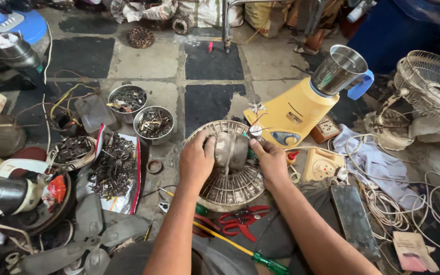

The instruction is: The person repairs a fan motor by hand and using tools. They manipulate the motor housing, handle electrical wires, and use pliers and a screwdriver to adjust the internal components.

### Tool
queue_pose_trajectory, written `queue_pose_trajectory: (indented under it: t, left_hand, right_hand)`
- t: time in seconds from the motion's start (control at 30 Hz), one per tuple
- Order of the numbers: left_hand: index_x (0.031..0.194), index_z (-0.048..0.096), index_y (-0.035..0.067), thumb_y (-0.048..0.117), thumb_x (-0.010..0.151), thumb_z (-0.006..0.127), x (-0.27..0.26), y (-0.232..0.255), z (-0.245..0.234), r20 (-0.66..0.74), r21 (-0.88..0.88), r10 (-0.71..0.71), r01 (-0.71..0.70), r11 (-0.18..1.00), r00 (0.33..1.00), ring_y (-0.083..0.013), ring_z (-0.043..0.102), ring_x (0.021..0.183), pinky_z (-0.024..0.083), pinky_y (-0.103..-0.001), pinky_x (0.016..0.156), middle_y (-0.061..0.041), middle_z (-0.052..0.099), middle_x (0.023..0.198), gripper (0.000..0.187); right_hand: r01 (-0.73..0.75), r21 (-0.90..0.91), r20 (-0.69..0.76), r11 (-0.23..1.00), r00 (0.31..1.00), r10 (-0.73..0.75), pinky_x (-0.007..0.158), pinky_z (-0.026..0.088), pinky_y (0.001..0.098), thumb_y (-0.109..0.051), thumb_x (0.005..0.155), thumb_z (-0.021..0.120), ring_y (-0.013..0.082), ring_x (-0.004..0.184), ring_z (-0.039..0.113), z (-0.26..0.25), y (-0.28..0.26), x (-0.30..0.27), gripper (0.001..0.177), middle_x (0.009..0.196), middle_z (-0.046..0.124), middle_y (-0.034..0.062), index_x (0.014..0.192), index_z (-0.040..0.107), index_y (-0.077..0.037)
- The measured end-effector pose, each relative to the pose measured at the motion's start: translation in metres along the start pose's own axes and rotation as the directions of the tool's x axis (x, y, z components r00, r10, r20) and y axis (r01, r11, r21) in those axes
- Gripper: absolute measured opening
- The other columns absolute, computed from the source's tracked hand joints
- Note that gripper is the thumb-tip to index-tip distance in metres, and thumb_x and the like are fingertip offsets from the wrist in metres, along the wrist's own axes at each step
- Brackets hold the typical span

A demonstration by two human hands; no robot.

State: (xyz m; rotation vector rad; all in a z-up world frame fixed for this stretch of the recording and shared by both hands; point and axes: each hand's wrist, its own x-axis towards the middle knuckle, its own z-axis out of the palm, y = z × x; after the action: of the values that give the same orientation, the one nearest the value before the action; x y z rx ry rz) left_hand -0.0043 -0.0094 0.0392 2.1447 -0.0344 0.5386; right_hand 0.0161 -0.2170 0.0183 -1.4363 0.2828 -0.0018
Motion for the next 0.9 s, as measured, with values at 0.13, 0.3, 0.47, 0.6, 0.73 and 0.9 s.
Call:
queue_pose_trajectory:
  t: [0.13, 0.3, 0.47, 0.6, 0.73, 0.9]
  left_hand:
    - [0.108, 0.066, 0.004, 0.023, 0.1, 0.056, 0.012, -0.012, 0.01, 0.061, -0.012, -0.004, 0.005, 1.0, 0.998, -0.0404, 0.066, 0.106, 0.05, -0.049, 0.091, -0.019, 0.072, 0.109, 0.023]
    - [0.111, 0.069, 0.004, 0.029, 0.104, 0.05, 0.024, -0.026, 0.017, 0.094, 0.096, 0.013, -0.022, 0.995, 0.996, -0.0439, 0.063, 0.104, 0.048, -0.051, 0.091, -0.022, 0.07, 0.111, 0.032]
    - [0.107, 0.071, -0.001, 0.031, 0.099, 0.051, 0.024, -0.03, 0.016, 0.069, 0.121, 0.078, -0.086, 0.989, 0.995, -0.0445, 0.06, 0.102, 0.045, -0.056, 0.087, -0.023, 0.068, 0.108, 0.038]
    - [0.1, 0.073, 0.003, 0.036, 0.102, 0.051, 0.027, -0.025, 0.013, 0.094, 0.139, 0.001, -0.014, 0.99, 0.996, -0.0401, 0.06, 0.107, 0.046, -0.053, 0.093, -0.015, 0.07, 0.111, 0.04]
    - [0.1, 0.073, 0.004, 0.037, 0.1, 0.052, 0.025, -0.025, 0.016, 0.118, 0.181, -0.028, 0.006, 0.983, 0.993, -0.0396, 0.06, 0.105, 0.043, -0.055, 0.09, -0.016, 0.068, 0.109, 0.039]
    - [0.103, 0.072, 0.005, 0.037, 0.106, 0.048, 0.026, -0.035, 0.023, 0.087, 0.044, 0.022, -0.026, 0.999, 0.996, -0.0395, 0.061, 0.108, 0.047, -0.051, 0.097, -0.016, 0.068, 0.112, 0.04]
  right_hand:
    - [0.091, -0.062, -0.041, 0.994, 0.995, -0.093, 0.072, 0.049, 0.0275, -0.021, 0.095, 0.074, 0.0117, 0.078, 0.059, -0.001, 0.015, 0.007, 0.031, 0.088, 0.072, 0.0065, 0.104, 0.074, 0.009]
    - [0.164, 0.046, -0.051, 0.985, 0.985, -0.162, 0.078, 0.051, 0.0251, -0.018, 0.095, 0.072, 0.0098, 0.082, 0.063, 0.009, 0.027, 0.009, 0.028, 0.092, 0.073, 0.0051, 0.104, 0.072, 0.008]
    - [0.104, 0.076, -0.071, 0.992, 0.993, -0.099, 0.075, 0.05, 0.0272, -0.015, 0.095, 0.073, 0.0115, 0.079, 0.062, 0.009, 0.022, 0.007, 0.025, 0.089, 0.072, 0.0055, 0.102, 0.072, 0.009]
    - [0.125, -0.081, -0.07, 0.989, 0.989, -0.131, 0.075, 0.051, 0.0265, -0.017, 0.098, 0.07, 0.0109, 0.08, 0.062, 0.013, 0.02, 0.004, 0.026, 0.089, 0.074, 0.0064, 0.101, 0.073, 0.009]
    - [0.122, 0.02, -0.072, 0.992, 0.99, -0.12, 0.076, 0.052, 0.0271, -0.015, 0.096, 0.071, 0.0121, 0.081, 0.063, 0.013, 0.019, 0.005, 0.025, 0.092, 0.074, 0.0079, 0.104, 0.071, 0.009]
    - [0.13, 0.075, -0.069, 0.989, 0.99, -0.125, 0.079, 0.053, 0.0264, -0.012, 0.096, 0.069, 0.0118, 0.083, 0.066, 0.018, 0.022, 0.003, 0.024, 0.095, 0.074, 0.0081, 0.107, 0.071, 0.009]
